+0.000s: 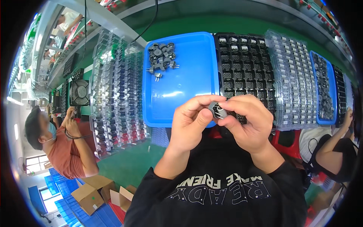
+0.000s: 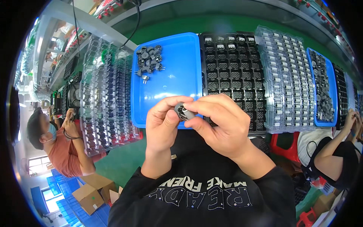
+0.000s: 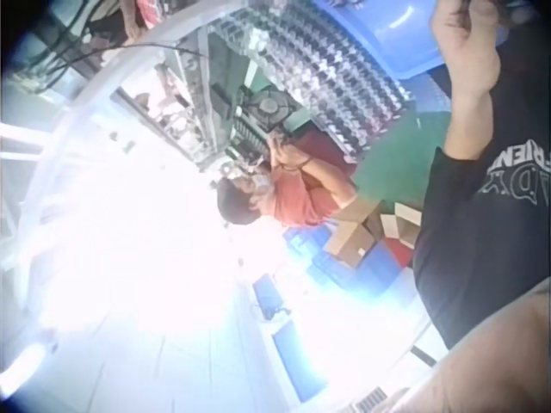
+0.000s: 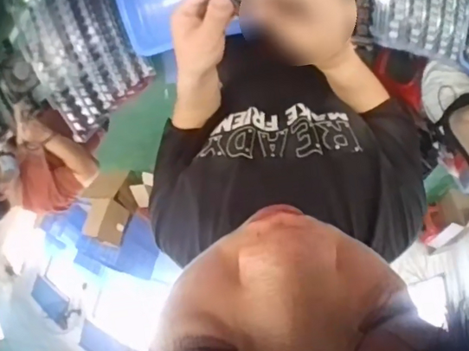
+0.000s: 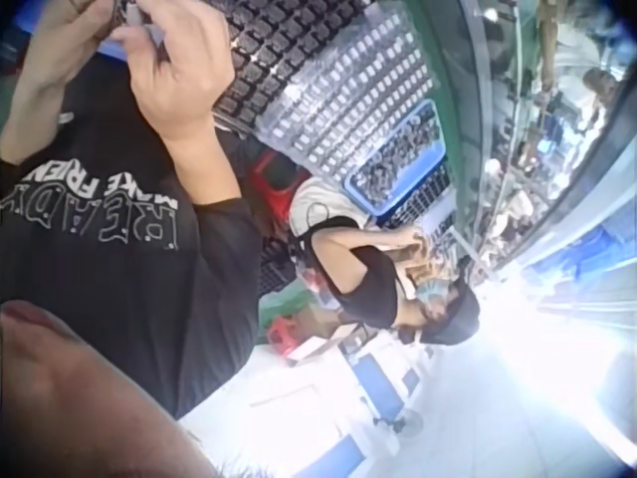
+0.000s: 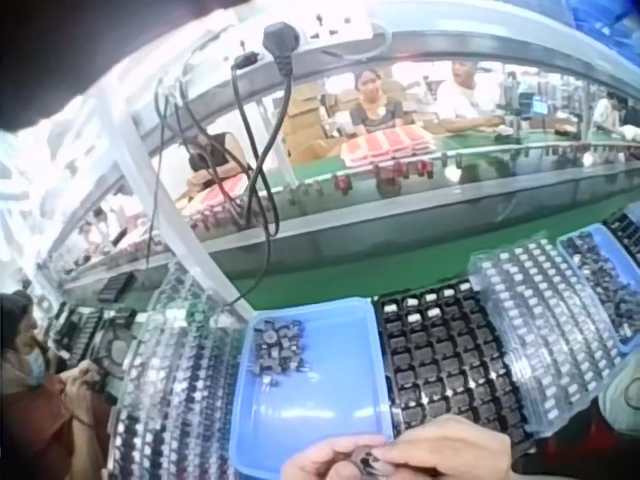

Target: Manually assemble and sort small electronic components into plastic trays on a factory production line.

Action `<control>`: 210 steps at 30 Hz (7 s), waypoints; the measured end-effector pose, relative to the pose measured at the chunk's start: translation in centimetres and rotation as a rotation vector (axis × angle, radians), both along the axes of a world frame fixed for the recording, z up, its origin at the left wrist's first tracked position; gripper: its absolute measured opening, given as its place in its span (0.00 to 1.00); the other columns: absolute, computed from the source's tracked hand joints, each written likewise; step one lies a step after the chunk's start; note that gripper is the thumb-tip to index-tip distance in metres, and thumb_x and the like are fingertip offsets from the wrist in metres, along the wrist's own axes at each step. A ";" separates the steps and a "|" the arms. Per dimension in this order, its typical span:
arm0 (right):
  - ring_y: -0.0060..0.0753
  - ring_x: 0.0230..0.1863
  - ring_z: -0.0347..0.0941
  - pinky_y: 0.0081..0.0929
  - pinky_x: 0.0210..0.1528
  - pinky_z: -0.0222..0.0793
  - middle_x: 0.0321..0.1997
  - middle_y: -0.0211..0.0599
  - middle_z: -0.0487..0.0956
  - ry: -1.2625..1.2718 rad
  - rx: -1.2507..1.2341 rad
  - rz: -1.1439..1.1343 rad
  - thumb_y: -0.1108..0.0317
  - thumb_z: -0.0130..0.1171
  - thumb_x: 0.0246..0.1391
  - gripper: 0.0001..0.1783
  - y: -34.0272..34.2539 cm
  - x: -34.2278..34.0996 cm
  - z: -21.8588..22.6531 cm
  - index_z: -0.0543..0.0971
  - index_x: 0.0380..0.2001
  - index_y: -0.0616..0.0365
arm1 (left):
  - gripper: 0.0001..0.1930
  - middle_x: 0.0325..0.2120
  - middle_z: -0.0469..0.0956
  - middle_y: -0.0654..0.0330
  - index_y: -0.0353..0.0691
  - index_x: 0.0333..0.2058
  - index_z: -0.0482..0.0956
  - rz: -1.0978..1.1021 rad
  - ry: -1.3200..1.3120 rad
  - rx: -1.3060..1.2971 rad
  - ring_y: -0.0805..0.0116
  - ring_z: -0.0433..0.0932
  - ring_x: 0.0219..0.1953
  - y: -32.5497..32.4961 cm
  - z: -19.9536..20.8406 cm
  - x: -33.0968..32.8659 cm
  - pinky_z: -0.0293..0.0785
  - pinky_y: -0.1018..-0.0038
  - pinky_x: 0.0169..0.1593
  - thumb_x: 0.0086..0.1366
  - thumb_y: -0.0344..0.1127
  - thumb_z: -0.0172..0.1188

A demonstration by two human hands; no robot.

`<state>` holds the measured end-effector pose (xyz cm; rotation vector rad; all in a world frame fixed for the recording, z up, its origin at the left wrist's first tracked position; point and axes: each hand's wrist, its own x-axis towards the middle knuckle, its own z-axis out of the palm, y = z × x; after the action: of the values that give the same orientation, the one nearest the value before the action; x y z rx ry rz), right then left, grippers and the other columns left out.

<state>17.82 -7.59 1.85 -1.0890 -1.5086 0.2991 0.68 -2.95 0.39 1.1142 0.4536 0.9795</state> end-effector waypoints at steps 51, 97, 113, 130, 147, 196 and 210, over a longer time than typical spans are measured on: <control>0.47 0.37 0.79 0.34 0.41 0.75 0.34 0.43 0.80 -0.399 -0.427 0.017 0.75 0.68 0.48 0.06 0.8 6.3 -1.5 0.80 0.30 0.60 | 0.24 0.43 0.85 0.57 0.38 0.55 0.79 0.216 0.944 0.545 0.67 0.83 0.41 3.3 -1.2 -0.7 0.79 0.71 0.47 0.58 0.27 0.70; 0.22 0.30 0.71 0.24 0.36 0.68 0.28 0.28 0.76 -0.459 -0.753 -0.476 0.74 0.63 0.55 0.08 5.6 28.6 -4.5 0.81 0.40 0.59 | 0.18 0.56 0.76 0.49 0.36 0.59 0.72 0.219 0.019 -0.332 0.69 0.80 0.40 3.0 -3.5 -4.3 0.80 0.68 0.48 0.72 0.23 0.51; 0.25 0.42 0.81 0.21 0.48 0.78 0.45 0.41 0.83 0.335 -0.480 0.093 0.87 0.62 0.56 0.15 0.0 -1.1 -1.8 0.81 0.47 0.69 | 0.22 0.54 0.76 0.48 0.27 0.59 0.72 -0.018 -0.286 -0.726 0.68 0.76 0.43 2.9 -2.6 -0.3 0.79 0.70 0.49 0.80 0.41 0.45; 0.37 0.37 0.80 0.30 0.41 0.75 0.39 0.37 0.85 -0.121 0.048 -0.127 0.71 0.79 0.41 0.20 0.9 -3.1 -1.7 0.86 0.40 0.60 | 0.29 0.68 0.62 0.40 0.26 0.70 0.54 0.098 -0.375 -0.251 0.44 0.58 0.73 -1.6 0.2 2.3 0.52 0.54 0.75 0.80 0.42 0.38; 0.32 0.38 0.78 0.25 0.43 0.73 0.35 0.39 0.82 0.099 -0.170 0.016 0.82 0.70 0.44 0.10 0.0 -1.8 -2.7 0.80 0.31 0.63 | 0.26 0.71 0.59 0.45 0.27 0.70 0.56 0.123 -0.314 -0.050 0.56 0.59 0.73 -2.5 -1.8 3.0 0.58 0.63 0.73 0.80 0.34 0.41; 0.17 0.37 0.72 0.19 0.42 0.67 0.38 0.25 0.79 -0.374 -0.705 -0.304 0.74 0.61 0.58 0.10 3.5 33.9 -9.5 0.81 0.44 0.60 | 0.17 0.48 0.79 0.53 0.34 0.54 0.77 0.074 -0.101 -0.271 0.68 0.81 0.38 4.4 -0.3 -5.3 0.80 0.71 0.45 0.68 0.30 0.66; 0.26 0.40 0.80 0.20 0.42 0.76 0.43 0.43 0.83 0.228 -0.296 0.186 0.87 0.65 0.52 0.14 -0.9 -1.4 0.5 0.82 0.43 0.67 | 0.24 0.51 0.80 0.45 0.27 0.59 0.72 0.088 -0.073 -0.139 0.60 0.83 0.48 0.6 -0.5 -4.6 0.81 0.63 0.52 0.69 0.33 0.64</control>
<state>16.40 -8.49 2.32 -1.1028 -1.3884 0.7707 -3.94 -2.36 -0.07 0.9373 0.5072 1.0457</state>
